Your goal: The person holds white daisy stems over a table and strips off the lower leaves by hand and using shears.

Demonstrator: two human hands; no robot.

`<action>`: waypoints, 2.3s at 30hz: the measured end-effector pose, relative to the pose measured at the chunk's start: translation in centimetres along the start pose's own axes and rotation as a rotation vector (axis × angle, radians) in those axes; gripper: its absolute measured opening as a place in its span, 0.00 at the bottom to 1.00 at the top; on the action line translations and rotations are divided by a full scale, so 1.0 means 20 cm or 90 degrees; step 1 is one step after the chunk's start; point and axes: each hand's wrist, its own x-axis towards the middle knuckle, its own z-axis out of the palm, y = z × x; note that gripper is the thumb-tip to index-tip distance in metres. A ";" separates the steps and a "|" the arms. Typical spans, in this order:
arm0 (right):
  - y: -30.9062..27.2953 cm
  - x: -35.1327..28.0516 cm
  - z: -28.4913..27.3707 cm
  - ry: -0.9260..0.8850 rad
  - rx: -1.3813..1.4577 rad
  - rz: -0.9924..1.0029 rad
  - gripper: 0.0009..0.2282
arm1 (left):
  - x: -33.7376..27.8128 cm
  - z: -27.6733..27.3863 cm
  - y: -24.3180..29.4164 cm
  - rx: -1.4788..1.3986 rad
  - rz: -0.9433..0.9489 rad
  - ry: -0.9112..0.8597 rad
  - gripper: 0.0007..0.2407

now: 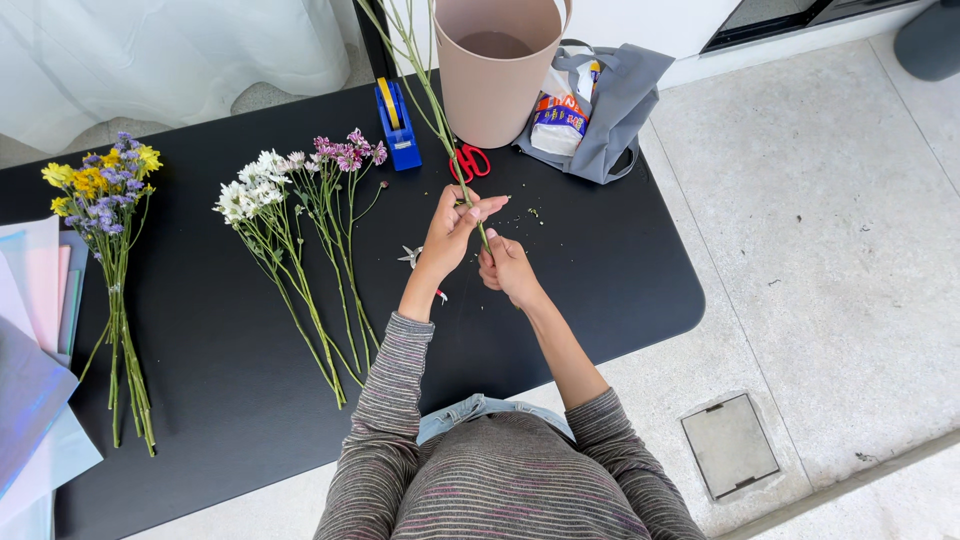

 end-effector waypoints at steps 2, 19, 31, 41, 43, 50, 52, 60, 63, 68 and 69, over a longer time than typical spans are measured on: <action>0.05 0.02 -0.06 0.007 -0.051 -0.014 0.23 | 0.00 0.01 0.03 0.021 -0.004 0.040 0.07; 0.03 -0.09 0.12 0.009 -0.043 0.030 0.23 | -0.19 0.12 0.14 0.039 -0.011 0.181 0.11; 0.38 -0.17 0.00 -0.004 -0.119 -0.074 0.26 | -0.25 0.05 -0.11 -0.083 -0.002 0.185 0.11; 0.46 -0.20 -0.09 -0.039 -0.073 -0.050 0.28 | -0.25 0.04 -0.02 -0.091 -0.003 0.105 0.15; 0.47 -0.20 -0.10 -0.060 -0.071 -0.036 0.29 | -0.25 0.03 0.01 -0.110 0.006 0.092 0.16; 0.48 -0.16 -0.15 0.078 -0.207 -0.034 0.27 | -0.25 -0.04 -0.05 -0.077 0.020 0.157 0.08; 0.42 -0.09 -0.18 0.081 -0.215 0.034 0.27 | -0.24 -0.06 0.02 -0.085 0.018 0.175 0.06; 0.09 0.00 0.03 0.074 -0.015 0.019 0.23 | -0.28 -0.02 0.05 -0.097 0.008 0.226 0.11; 0.05 0.01 0.24 0.067 -0.094 -0.056 0.23 | -0.27 -0.01 0.00 0.007 -0.040 0.257 0.10; 0.20 0.04 0.17 0.138 -0.361 -0.180 0.26 | -0.29 0.09 0.15 0.133 0.031 0.252 0.09; 0.20 0.03 0.16 0.145 -0.378 -0.184 0.25 | -0.30 0.10 0.16 0.133 0.034 0.243 0.09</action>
